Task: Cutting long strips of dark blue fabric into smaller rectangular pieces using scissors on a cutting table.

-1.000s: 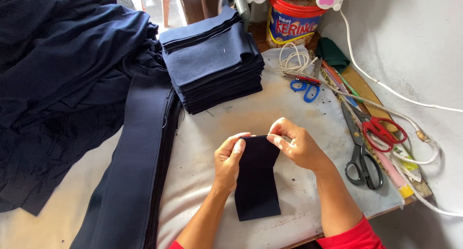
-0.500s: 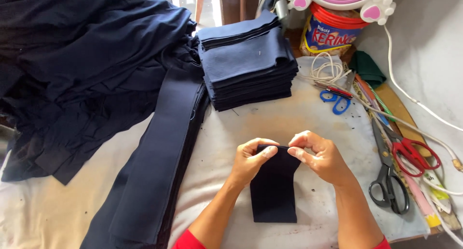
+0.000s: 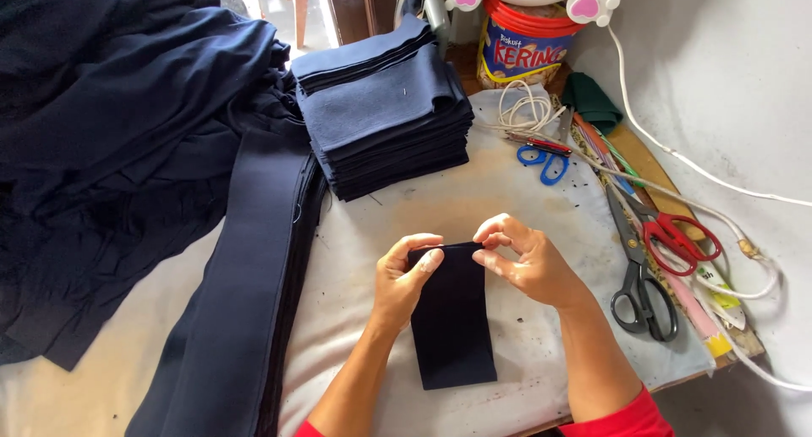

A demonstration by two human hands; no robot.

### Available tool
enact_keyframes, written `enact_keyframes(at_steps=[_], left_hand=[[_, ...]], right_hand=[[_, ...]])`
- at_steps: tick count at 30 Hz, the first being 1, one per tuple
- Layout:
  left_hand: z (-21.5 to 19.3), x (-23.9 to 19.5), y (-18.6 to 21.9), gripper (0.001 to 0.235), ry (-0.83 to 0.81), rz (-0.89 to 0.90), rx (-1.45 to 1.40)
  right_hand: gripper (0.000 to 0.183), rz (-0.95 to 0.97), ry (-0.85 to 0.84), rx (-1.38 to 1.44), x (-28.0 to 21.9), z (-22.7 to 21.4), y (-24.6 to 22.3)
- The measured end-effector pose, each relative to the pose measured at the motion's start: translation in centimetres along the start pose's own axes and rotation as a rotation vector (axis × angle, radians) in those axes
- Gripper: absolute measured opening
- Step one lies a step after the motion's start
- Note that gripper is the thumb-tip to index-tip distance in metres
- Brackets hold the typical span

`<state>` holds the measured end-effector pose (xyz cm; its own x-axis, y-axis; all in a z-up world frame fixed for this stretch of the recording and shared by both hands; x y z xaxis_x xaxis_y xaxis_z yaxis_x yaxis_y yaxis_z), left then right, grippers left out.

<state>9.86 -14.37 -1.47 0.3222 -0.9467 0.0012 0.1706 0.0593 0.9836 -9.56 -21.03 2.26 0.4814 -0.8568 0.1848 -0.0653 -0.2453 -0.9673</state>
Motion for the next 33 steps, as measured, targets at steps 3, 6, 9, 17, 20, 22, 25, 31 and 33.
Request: enact_keyframes(at_steps=[3, 6, 9, 17, 20, 22, 25, 31, 33], left_hand=[[-0.1, 0.1, -0.1, 0.022, 0.012, 0.038, -0.019], [-0.2, 0.1, 0.0, 0.021, 0.019, 0.072, -0.003], [-0.1, 0.1, 0.2, 0.019, 0.016, 0.092, -0.008], [0.0, 0.0, 0.4, 0.017, 0.003, 0.092, -0.026], [0.0, 0.0, 0.3, 0.016, 0.005, 0.095, -0.037], [0.1, 0.0, 0.2, 0.016, 0.007, 0.096, -0.037], [0.1, 0.0, 0.3, 0.016, 0.006, 0.094, -0.043], [0.0, 0.0, 0.1, 0.015, 0.007, 0.091, -0.048], [0.0, 0.0, -0.1, 0.015, 0.008, 0.090, -0.055]], right_hand=[[0.029, -0.012, -0.016, 0.036, 0.2, 0.4, -0.9], [0.025, -0.105, -0.009, 0.015, 0.3, 0.2, -1.6], [0.022, -0.114, -0.025, -0.023, 0.1, 0.2, -1.8], [0.004, -0.102, -0.035, -0.087, 0.2, 0.6, -2.9], [0.004, -0.061, -0.018, -0.077, 0.1, 0.4, -1.6], [0.004, -0.040, -0.009, -0.068, 0.0, 0.4, -1.0], [0.004, -0.014, 0.004, -0.058, -0.1, 0.3, -0.2], [0.007, -0.014, 0.017, -0.062, -0.1, 0.2, 1.1], [0.008, -0.017, 0.022, -0.061, -0.1, 0.2, 1.2]])
Point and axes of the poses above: each hand's wrist, its own x-axis towards the middle knuckle, its own z-axis out of the palm, y = z × x, the point moved 7 cm from there along x, towards the middle knuckle, and after that the axes turned 7 degrees about x, right-handed, at the moved point
